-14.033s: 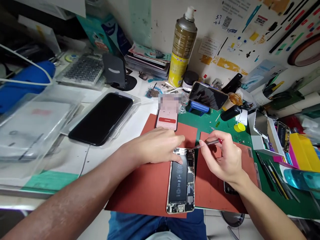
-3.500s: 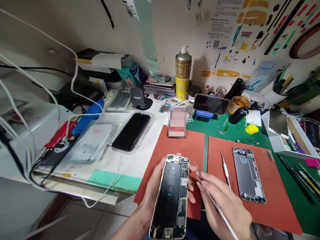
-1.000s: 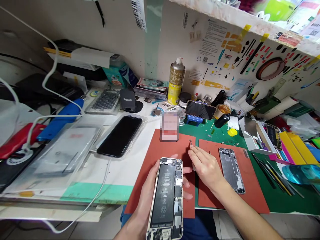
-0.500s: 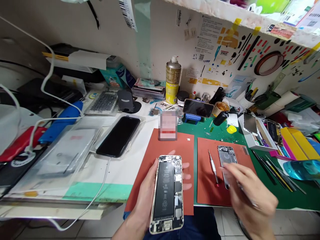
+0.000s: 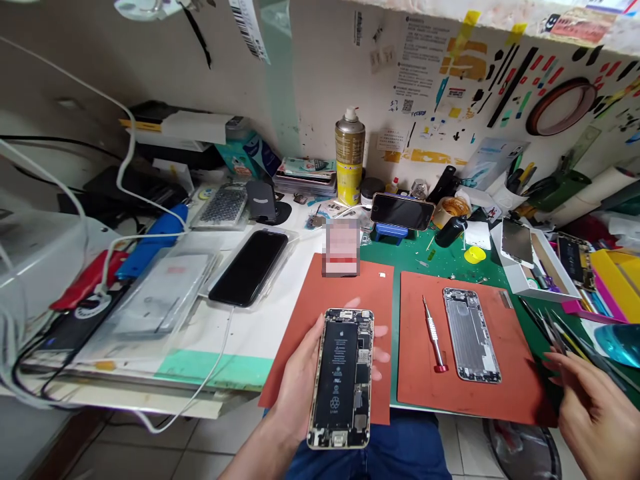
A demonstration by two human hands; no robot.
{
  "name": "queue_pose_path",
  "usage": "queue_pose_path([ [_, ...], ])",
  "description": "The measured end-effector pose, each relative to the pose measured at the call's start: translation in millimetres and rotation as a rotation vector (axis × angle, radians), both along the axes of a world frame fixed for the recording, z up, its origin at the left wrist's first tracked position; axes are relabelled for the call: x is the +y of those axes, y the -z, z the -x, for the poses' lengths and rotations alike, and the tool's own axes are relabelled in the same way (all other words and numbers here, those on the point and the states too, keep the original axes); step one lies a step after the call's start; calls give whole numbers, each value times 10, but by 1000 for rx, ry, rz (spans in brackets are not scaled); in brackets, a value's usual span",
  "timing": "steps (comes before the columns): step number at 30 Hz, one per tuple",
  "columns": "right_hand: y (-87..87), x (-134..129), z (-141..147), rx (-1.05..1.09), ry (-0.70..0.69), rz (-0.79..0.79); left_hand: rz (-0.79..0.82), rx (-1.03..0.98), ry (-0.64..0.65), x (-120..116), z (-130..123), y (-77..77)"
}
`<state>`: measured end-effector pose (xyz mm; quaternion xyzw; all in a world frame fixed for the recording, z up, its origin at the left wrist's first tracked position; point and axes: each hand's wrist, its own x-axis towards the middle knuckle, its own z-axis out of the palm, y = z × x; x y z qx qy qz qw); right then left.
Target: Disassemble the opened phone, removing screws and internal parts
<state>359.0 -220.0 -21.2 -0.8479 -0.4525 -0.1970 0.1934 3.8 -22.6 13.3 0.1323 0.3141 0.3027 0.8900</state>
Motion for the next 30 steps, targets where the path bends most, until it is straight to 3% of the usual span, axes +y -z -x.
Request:
queue_pose_path([
  [6,103,65,36,-187,75,96,-38,-9,22,-13,-7,1],
  [11,133,137,64,-325,32,155,-35,-4,40,-5,-2,18],
  [20,190,140,27,-320,-15,133,-54,-18,58,-4,-3,29],
  [30,181,126,10,-271,25,174,-59,-4,64,2,-19,-19],
])
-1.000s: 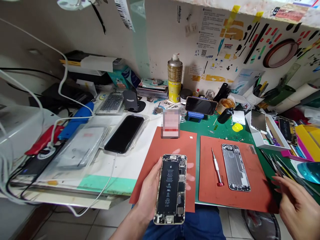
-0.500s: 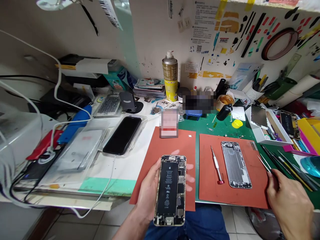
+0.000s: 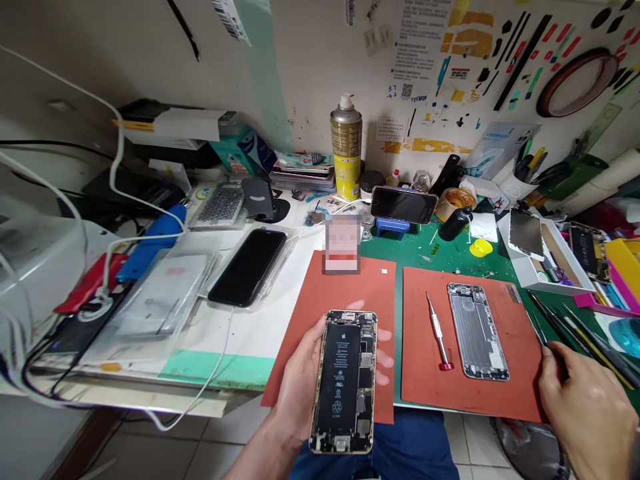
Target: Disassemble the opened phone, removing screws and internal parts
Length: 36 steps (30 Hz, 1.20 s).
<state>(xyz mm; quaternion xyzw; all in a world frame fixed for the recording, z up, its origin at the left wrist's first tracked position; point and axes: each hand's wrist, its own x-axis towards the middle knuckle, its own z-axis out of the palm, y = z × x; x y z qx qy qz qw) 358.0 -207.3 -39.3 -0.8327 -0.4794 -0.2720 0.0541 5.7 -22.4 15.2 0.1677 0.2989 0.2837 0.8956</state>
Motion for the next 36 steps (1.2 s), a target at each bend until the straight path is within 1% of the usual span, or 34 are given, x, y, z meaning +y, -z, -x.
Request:
queue_pose_path([
  [2,-57,19,66,11,17,-18,0,-10,3,0,6,9],
  [4,-154,56,200,57,11,-66,4,-1,0,1,5,15],
  [6,-275,114,408,139,-28,-130,11,26,-13,1,-11,8],
  [8,-386,196,667,235,-101,-188,22,74,-41,-4,-46,-9],
  [10,-458,302,936,365,-259,-183,32,169,-69,-10,-96,-30],
  [12,-481,422,1168,395,-370,-147,11,292,-116,-10,-150,-45],
  [13,-478,482,1260,369,-376,-119,-17,345,-144,-5,-176,-51],
  [15,-457,587,1389,291,-319,-23,-96,408,-192,21,-217,-55],
  [16,-444,627,1429,251,-278,29,-136,424,-211,40,-231,-54],
  [18,-417,683,1473,190,-223,114,-194,442,-208,82,-246,-46],
  [22,-365,714,1482,143,-206,171,-246,451,-169,145,-226,13],
  [24,-360,713,1464,143,-208,154,-313,473,-166,172,-192,54],
  [26,-403,713,1433,178,-250,64,-415,528,-156,213,-141,79],
  [28,-507,722,1391,303,-338,-89,-516,610,-107,272,-81,72],
  [30,-659,749,1346,502,-404,-251,-618,701,-8,341,-24,32],
  [31,-740,773,1323,608,-415,-315,-678,755,53,376,0,5],
  [33,-878,853,1275,767,-409,-397,-831,896,193,443,32,-48],
  [36,-995,1057,1206,877,-463,-430,-1125,1156,406,545,45,-100],
])
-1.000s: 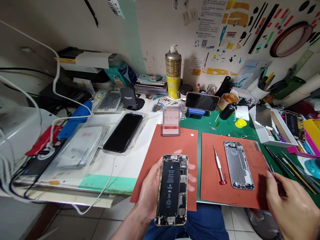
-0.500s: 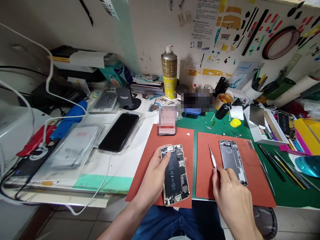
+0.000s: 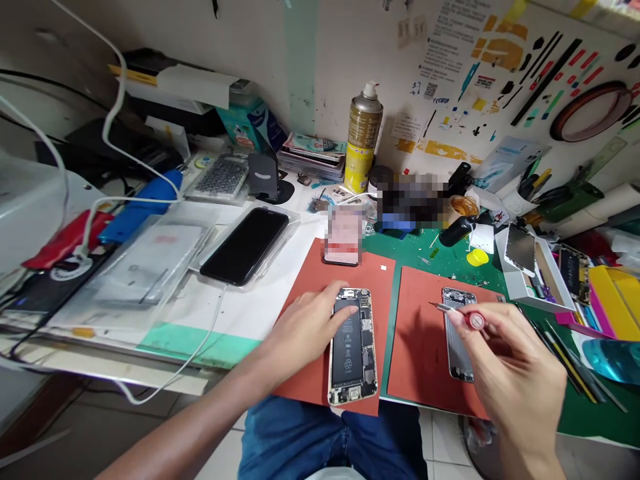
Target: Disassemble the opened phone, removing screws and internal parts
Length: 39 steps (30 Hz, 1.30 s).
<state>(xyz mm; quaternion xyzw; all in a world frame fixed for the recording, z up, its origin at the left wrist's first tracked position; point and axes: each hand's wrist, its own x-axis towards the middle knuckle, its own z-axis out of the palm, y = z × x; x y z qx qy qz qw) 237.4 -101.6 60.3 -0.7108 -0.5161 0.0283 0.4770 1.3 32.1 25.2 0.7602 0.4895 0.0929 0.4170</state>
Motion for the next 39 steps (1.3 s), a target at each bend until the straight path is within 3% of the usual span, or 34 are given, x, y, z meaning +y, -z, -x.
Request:
queue_pose_path([
  [3,-49,275,-28,141,-70,44,-167,181,162,147,-16,-46],
  [6,-75,537,25,310,-141,68,-202,296,312,356,-45,-135],
  [10,0,735,158,333,-269,37,-214,266,535,598,-92,-209],
  [15,225,737,249,125,-238,63,-243,111,521,635,-104,-74],
  [19,314,712,264,-11,-273,80,-238,106,528,610,-70,36],
  [26,360,723,272,-72,-246,101,-269,108,534,610,-49,115],
  [35,365,733,283,-97,-263,102,-235,58,513,626,-55,119],
  [39,366,724,289,-123,-249,98,-289,132,564,627,-60,90],
])
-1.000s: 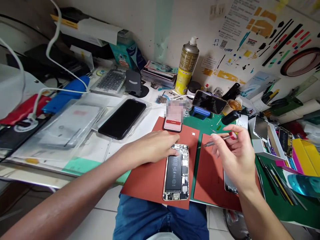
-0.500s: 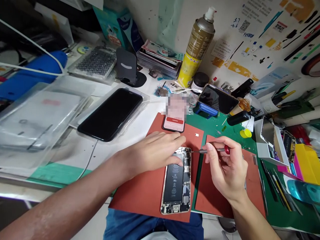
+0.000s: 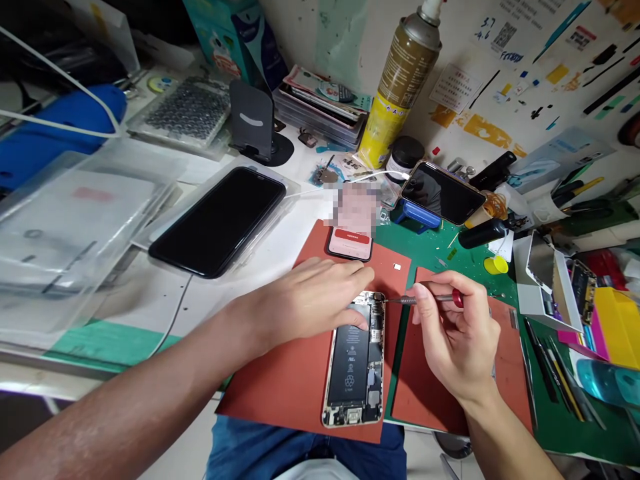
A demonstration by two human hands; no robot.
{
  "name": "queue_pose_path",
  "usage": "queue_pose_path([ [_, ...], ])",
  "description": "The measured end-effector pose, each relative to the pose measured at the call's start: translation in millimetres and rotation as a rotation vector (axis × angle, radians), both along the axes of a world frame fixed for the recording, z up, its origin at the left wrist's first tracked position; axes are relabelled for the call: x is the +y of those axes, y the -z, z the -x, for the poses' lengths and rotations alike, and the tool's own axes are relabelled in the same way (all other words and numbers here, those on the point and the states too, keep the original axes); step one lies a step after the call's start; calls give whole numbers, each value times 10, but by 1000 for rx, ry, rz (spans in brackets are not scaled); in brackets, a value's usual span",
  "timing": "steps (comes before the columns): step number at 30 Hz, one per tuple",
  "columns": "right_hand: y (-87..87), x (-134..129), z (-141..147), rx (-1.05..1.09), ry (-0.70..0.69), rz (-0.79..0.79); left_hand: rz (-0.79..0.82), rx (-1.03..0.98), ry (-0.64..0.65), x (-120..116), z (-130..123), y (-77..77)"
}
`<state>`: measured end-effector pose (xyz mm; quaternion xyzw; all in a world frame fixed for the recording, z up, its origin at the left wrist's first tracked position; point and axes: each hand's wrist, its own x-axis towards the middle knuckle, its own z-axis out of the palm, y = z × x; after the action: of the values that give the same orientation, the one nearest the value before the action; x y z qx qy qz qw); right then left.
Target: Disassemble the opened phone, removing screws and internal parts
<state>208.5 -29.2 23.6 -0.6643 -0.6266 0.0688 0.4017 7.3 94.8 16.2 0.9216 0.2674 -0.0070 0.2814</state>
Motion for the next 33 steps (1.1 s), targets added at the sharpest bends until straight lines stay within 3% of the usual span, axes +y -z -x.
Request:
queue_pose_path([
  [7,-86,35,-4,-348,-98,-164,-82,43,55,-3,-12,-86],
  [11,-183,57,-27,-492,-212,-120,-116,49,58,0,-12,-96],
  [15,-231,66,-39,-448,-318,-13,-105,70,56,1,-23,-127],
  [19,-226,84,-54,-424,-305,-47,-103,90,62,5,-36,-154],
  [23,-229,99,-87,-325,-380,3,-103,77,64,7,-35,-144],
  [27,-217,101,-113,-324,-300,-54,-104,84,63,5,-35,-137],
  [33,-186,103,-110,-307,-292,-86,-102,87,61,7,-42,-158],
])
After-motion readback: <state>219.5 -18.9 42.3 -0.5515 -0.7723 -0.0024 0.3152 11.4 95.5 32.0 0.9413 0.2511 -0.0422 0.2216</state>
